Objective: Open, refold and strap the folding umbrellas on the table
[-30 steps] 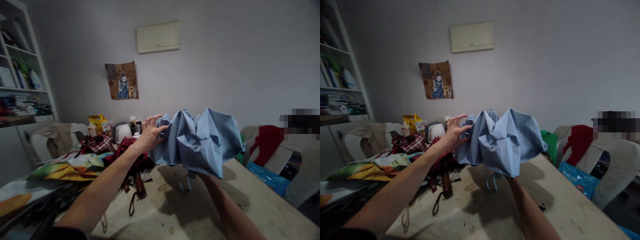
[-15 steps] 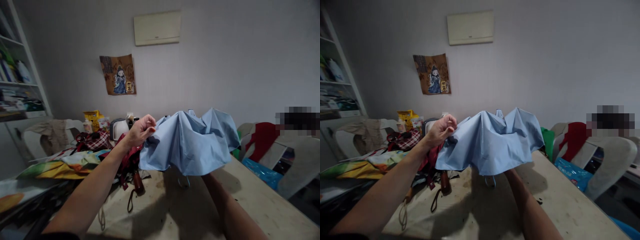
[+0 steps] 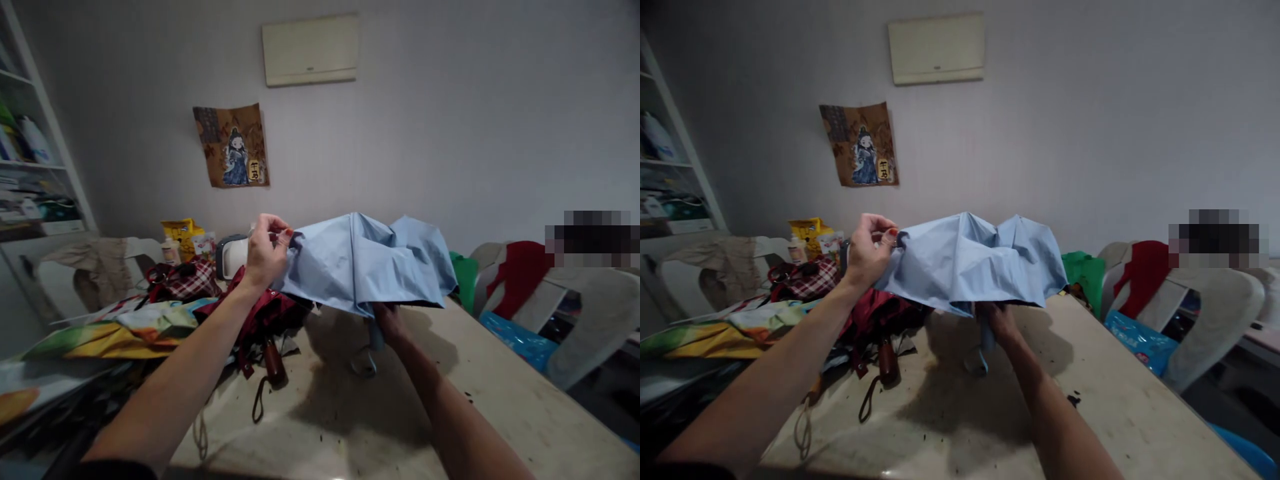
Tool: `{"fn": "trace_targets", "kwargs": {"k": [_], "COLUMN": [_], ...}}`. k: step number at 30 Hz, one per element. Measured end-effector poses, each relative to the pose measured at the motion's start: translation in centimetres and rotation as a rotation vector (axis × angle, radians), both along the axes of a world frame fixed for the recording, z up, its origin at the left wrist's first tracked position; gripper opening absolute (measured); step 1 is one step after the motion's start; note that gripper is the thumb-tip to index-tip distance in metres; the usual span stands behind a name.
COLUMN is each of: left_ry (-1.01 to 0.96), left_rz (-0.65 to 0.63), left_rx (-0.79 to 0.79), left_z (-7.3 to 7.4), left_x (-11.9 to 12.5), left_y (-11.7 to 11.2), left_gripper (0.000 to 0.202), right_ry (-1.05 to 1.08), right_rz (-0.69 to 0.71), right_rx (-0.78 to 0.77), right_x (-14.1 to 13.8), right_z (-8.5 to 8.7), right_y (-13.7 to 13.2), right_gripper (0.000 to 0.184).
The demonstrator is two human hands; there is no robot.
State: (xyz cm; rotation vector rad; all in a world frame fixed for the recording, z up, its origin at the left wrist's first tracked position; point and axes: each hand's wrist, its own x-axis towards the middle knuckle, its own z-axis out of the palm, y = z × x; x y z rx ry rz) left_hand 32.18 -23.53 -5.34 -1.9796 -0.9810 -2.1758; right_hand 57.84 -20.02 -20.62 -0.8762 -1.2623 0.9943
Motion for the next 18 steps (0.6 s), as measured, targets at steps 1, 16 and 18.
{"fn": "trace_targets", "kwargs": {"k": [1,16,18], "left_ry": [-0.048,-0.350,-0.389], "left_rz": [0.051,-0.844,-0.824], "left_rx": [0.013,-1.144,-1.106], "left_z": [-1.1,-10.9,-11.6], "left_x": [0.4,10.3,11.2], "left_y": [-0.4,-0.8,0.4], "left_gripper": [0.024,0.065,0.062], "right_ry": [0.010,-0.104,-0.214], "right_rz": [0.004,-0.148,-0.145], "right_rx": [-0.007,0.249,0.369], "right_x": [-0.1,-1.6,-2.1], "right_z": [0.0,-0.8,-1.1], "right_y": [-0.1,0.3,0.4], "right_gripper": [0.030,0.025,0.024]}}
